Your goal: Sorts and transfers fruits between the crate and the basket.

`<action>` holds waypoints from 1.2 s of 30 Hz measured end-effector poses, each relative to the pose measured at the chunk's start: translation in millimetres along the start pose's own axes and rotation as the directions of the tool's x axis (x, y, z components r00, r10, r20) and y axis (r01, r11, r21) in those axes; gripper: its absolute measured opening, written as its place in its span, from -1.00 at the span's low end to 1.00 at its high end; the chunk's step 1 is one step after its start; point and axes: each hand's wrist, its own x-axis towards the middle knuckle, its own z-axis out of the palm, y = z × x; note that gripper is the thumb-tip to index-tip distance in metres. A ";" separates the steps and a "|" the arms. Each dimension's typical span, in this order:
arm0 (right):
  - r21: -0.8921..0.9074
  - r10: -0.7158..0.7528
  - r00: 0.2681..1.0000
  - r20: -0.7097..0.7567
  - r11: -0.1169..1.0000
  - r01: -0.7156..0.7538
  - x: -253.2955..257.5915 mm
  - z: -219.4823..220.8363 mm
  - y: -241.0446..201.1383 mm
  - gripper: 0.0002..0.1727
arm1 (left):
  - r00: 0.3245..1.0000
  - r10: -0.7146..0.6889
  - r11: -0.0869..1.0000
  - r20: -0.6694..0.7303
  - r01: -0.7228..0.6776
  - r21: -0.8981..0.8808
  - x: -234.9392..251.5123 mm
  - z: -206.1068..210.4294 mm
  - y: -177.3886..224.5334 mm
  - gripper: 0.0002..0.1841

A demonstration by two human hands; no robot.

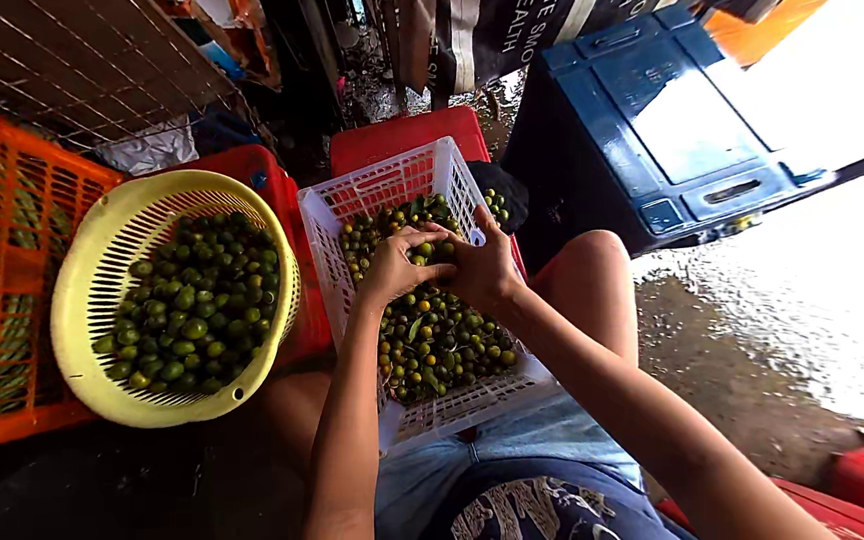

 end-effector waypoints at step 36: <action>0.012 -0.248 0.945 0.215 0.968 0.251 4.6 -2.4 -9.0 -0.63 | 0.929 -0.358 0.706 -0.092 0.205 -0.677 -0.2 -35.3 -15.3 -0.80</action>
